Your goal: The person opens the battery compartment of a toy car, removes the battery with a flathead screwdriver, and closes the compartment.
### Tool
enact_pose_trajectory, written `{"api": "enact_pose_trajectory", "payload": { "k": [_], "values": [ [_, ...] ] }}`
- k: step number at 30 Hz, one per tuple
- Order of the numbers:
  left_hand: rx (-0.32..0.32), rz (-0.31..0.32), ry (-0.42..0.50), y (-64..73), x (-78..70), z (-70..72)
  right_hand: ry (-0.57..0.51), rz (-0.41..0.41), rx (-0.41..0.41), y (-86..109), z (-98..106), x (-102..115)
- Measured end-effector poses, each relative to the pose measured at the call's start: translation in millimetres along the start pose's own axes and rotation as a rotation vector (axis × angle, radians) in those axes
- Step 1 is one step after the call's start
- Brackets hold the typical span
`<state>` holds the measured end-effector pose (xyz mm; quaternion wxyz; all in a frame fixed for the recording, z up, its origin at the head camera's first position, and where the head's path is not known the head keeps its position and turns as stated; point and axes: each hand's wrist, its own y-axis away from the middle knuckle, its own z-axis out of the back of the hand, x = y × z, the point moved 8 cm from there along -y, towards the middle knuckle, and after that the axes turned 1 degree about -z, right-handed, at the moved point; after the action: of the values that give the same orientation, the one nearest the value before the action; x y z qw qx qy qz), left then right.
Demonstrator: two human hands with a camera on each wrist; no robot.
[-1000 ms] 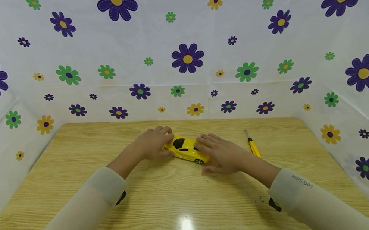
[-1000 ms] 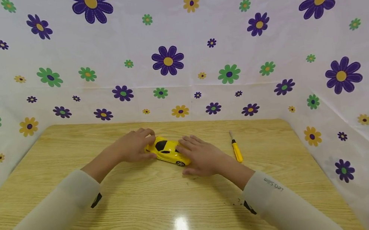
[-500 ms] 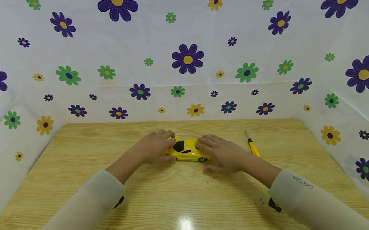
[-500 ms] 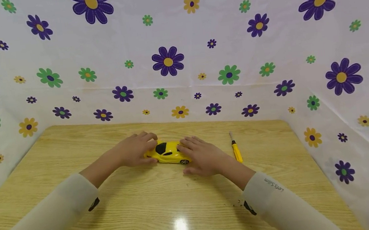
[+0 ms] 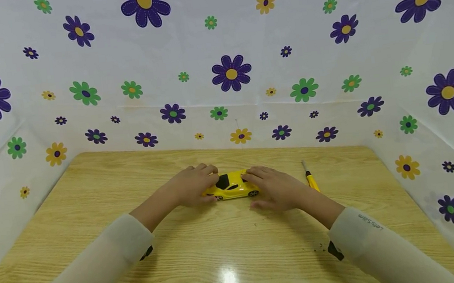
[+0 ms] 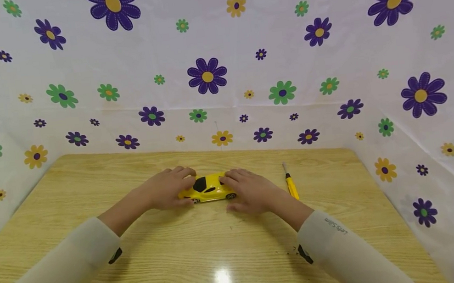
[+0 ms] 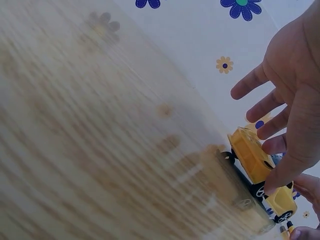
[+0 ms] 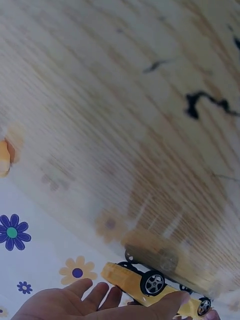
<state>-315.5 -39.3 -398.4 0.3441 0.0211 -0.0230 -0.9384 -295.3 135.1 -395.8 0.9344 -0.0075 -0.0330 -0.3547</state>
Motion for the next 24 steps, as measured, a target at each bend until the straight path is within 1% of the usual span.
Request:
{"api": "enact_pose_trajectory", "payload": {
  "k": [9,17,24],
  "values": [
    [-0.020,-0.004,0.006,1.4,0.2,-0.4,-0.022,0.007,-0.042,-12.0,4.5,-1.7],
    [-0.005,0.024,0.135,0.5,2.7,-2.8,-0.072,-0.018,-0.024,-18.8,0.9,-4.0],
    [-0.016,0.023,0.238,-0.7,4.3,-6.3,-0.075,-0.004,-0.046,-19.3,1.5,-5.6]
  ]
}}
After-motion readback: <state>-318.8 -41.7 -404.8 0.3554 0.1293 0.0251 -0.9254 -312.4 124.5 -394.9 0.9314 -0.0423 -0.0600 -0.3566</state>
